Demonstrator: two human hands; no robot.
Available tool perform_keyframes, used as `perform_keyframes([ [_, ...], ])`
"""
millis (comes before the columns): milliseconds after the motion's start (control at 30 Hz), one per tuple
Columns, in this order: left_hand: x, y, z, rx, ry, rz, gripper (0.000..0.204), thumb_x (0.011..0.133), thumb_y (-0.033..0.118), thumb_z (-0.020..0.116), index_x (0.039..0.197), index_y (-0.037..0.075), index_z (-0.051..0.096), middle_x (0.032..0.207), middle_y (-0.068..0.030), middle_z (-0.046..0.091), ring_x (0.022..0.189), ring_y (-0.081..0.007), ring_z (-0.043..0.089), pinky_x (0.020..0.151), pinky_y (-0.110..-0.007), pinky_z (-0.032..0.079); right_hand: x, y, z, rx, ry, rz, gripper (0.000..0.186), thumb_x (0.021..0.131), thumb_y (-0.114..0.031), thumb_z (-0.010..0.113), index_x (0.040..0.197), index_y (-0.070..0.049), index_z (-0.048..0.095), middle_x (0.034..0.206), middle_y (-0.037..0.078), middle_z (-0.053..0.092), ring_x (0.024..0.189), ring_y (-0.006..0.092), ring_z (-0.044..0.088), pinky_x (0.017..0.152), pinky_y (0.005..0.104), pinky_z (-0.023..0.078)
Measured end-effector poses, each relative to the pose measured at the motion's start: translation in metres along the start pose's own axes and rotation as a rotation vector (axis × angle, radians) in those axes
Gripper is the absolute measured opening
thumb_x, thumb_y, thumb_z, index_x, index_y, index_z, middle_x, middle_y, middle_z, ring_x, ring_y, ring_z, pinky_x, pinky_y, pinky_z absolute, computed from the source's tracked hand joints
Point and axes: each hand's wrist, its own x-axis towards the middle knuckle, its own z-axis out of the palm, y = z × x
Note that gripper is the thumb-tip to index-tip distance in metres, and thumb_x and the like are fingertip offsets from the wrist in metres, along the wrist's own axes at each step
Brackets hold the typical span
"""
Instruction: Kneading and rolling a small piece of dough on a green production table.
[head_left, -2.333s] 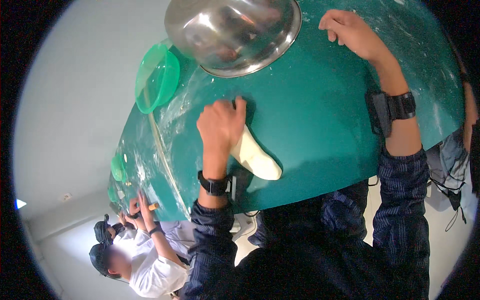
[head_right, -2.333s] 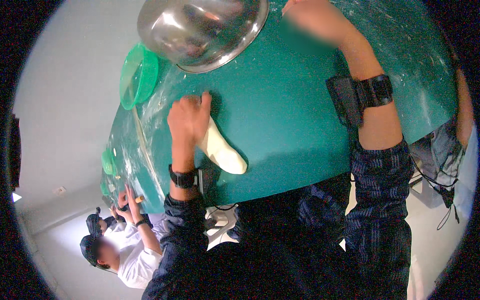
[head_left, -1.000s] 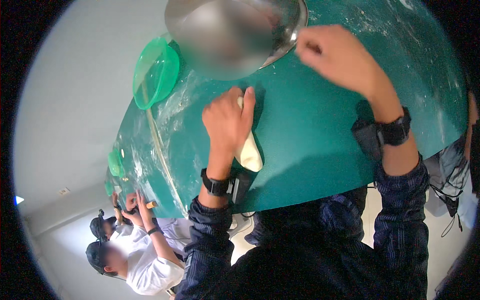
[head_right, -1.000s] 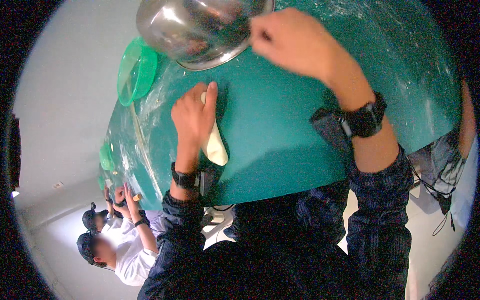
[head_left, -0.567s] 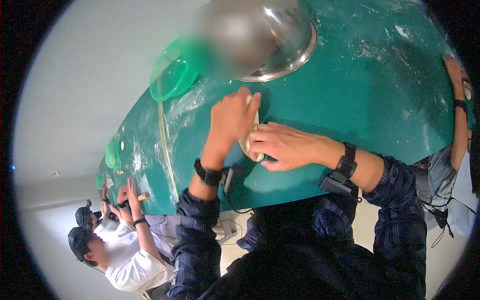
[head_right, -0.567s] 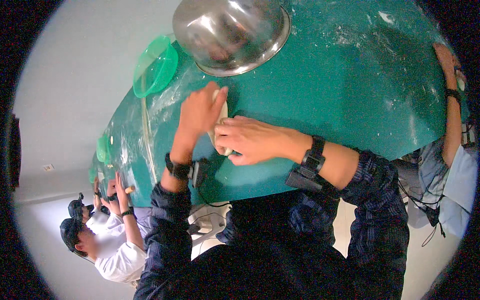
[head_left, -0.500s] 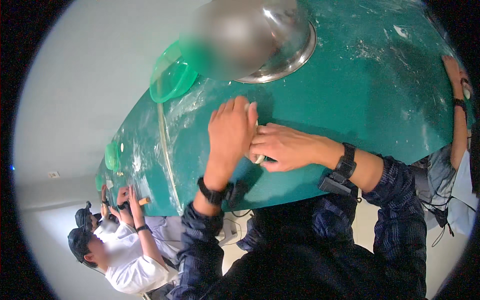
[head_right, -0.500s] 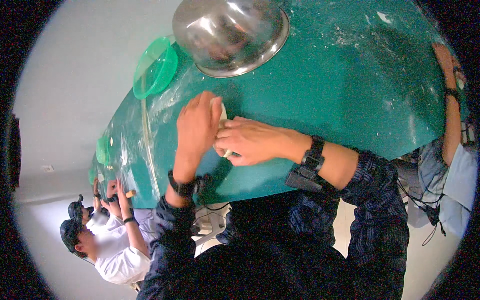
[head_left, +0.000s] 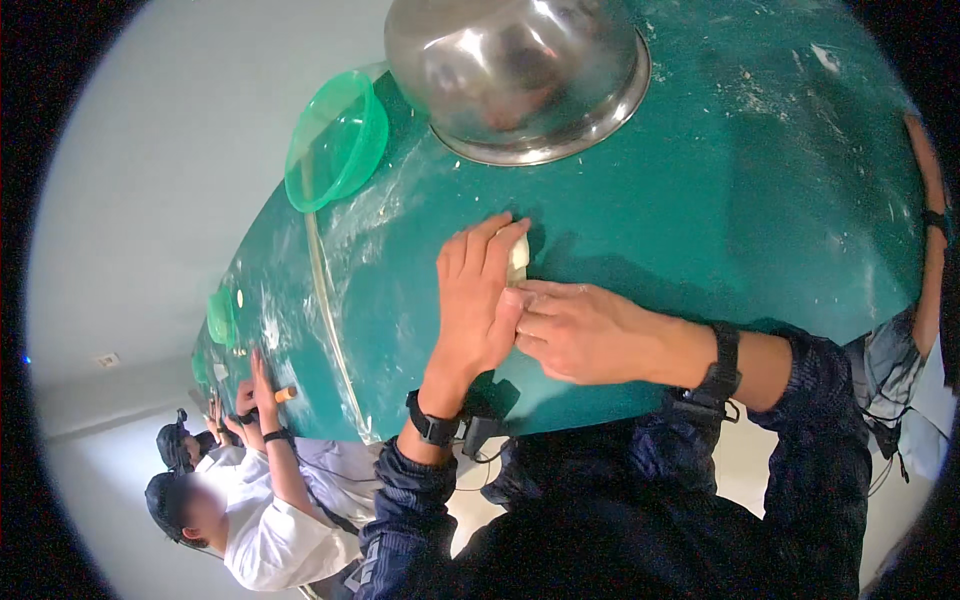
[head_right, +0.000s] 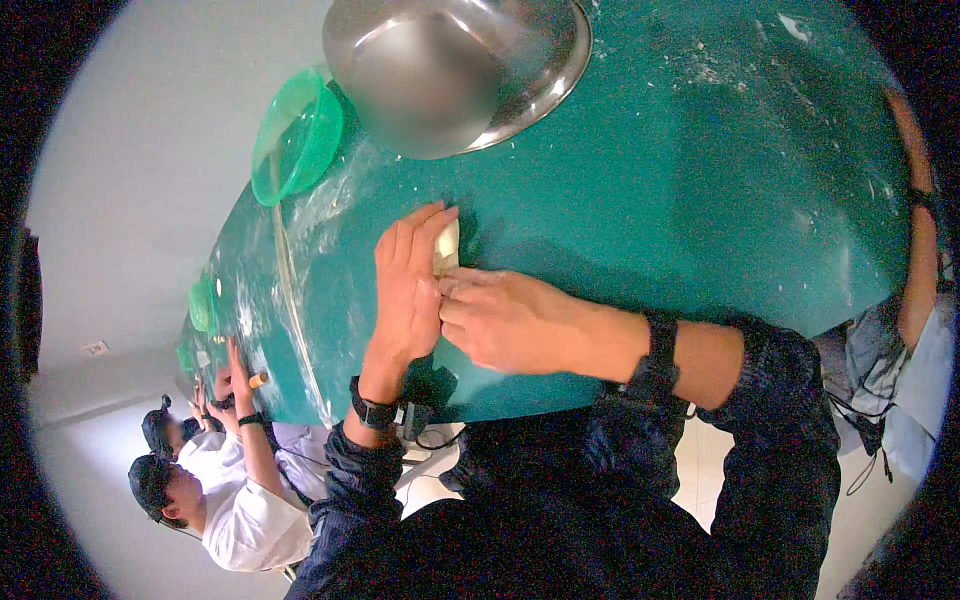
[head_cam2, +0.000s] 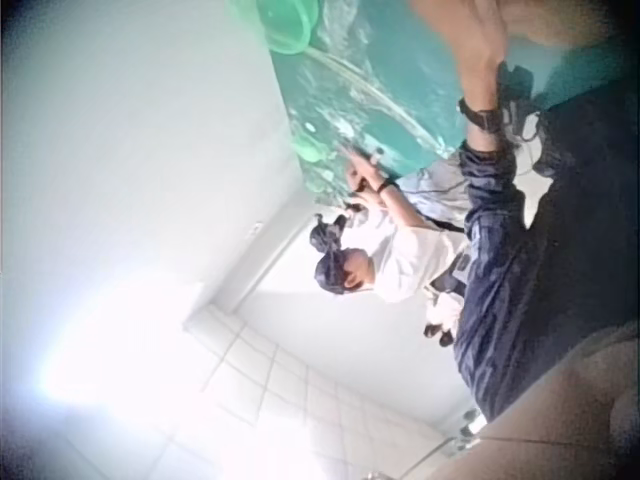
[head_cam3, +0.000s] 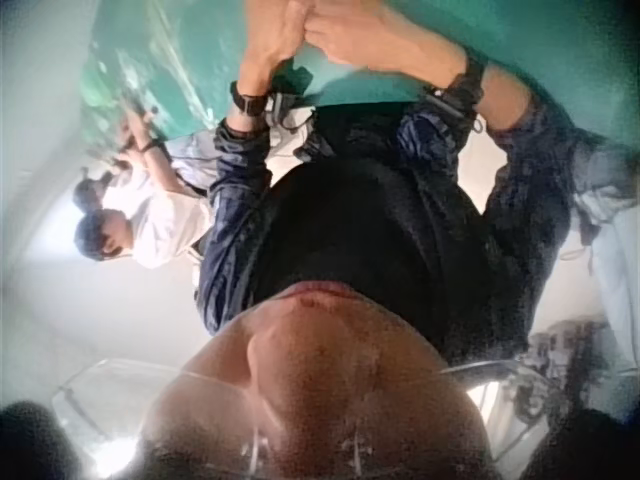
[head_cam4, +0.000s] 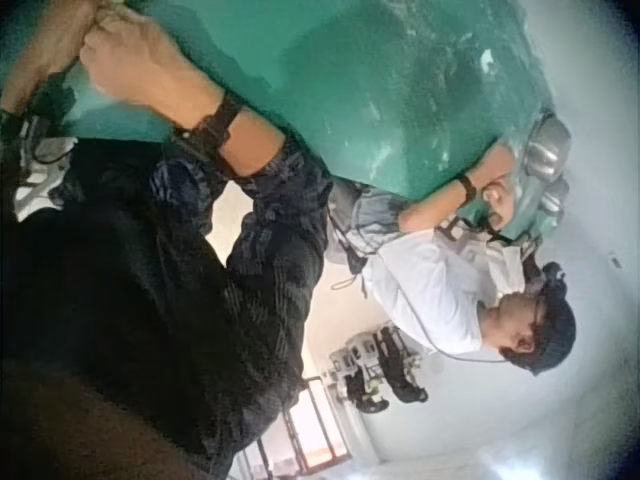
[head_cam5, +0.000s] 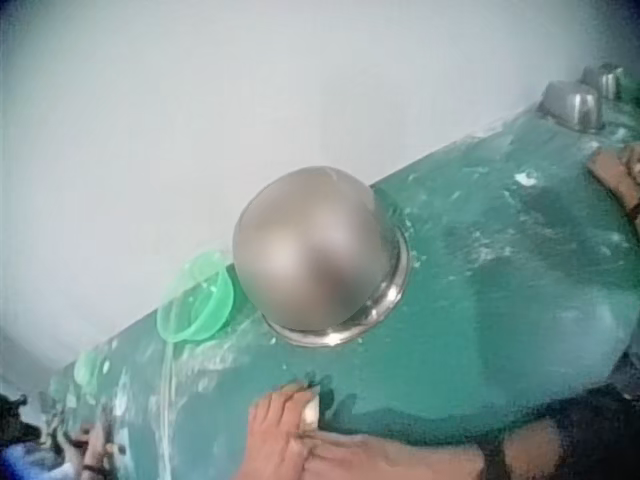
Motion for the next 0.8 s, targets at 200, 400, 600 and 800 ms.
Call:
perform_keyframes([
  [200, 0.035, -0.013, 0.007, 0.223, -0.098, -0.057, 0.039, 0.098, 0.040, 0.068, 0.123, 0.011, 0.068, 0.118, -0.0154, 0.062, 0.105, -0.0385, 0.056, 0.091, -0.052, 0.042, -0.004, -0.008, 0.002, -0.170, -0.142, 0.020, 0.048, 0.094, -0.024, 0.062, 0.126, 0.009, 0.075, 0.131, 0.022, 0.075, 0.130, 0.0385, 0.068, 0.122, 0.0496, 0.049],
  [400, 0.069, -0.031, 0.017, 0.335, -0.127, -0.094, 0.034, 0.094, 0.043, 0.074, 0.097, 0.009, 0.069, 0.095, -0.0143, 0.071, 0.086, -0.0394, 0.069, 0.073, -0.054, 0.052, 0.000, -0.005, 0.001, -0.211, -0.121, -0.001, 0.054, 0.094, -0.026, 0.062, 0.132, 0.010, 0.074, 0.142, 0.025, 0.072, 0.137, 0.0414, 0.065, 0.122, 0.0493, 0.049],
  [600, 0.096, -0.022, -0.001, 0.380, -0.293, -0.324, 0.041, 0.098, 0.047, 0.073, 0.094, 0.007, 0.075, 0.093, -0.0240, 0.078, 0.090, -0.0463, 0.076, 0.079, -0.058, 0.060, -0.002, -0.002, -0.003, -0.167, -0.097, -0.016, 0.051, 0.090, -0.029, 0.071, 0.128, 0.004, 0.076, 0.136, 0.021, 0.075, 0.134, 0.0356, 0.067, 0.120, 0.0439, 0.050],
  [800, 0.031, 0.031, -0.003, 0.321, -0.172, -0.245, 0.039, 0.101, 0.034, 0.069, 0.126, 0.004, 0.068, 0.139, -0.0253, 0.068, 0.126, -0.0470, 0.064, 0.108, -0.057, 0.050, -0.007, 0.000, 0.000, -0.039, -0.203, 0.059, 0.042, 0.085, -0.027, 0.075, 0.116, 0.001, 0.079, 0.126, 0.017, 0.078, 0.127, 0.0319, 0.072, 0.116, 0.0401, 0.053],
])
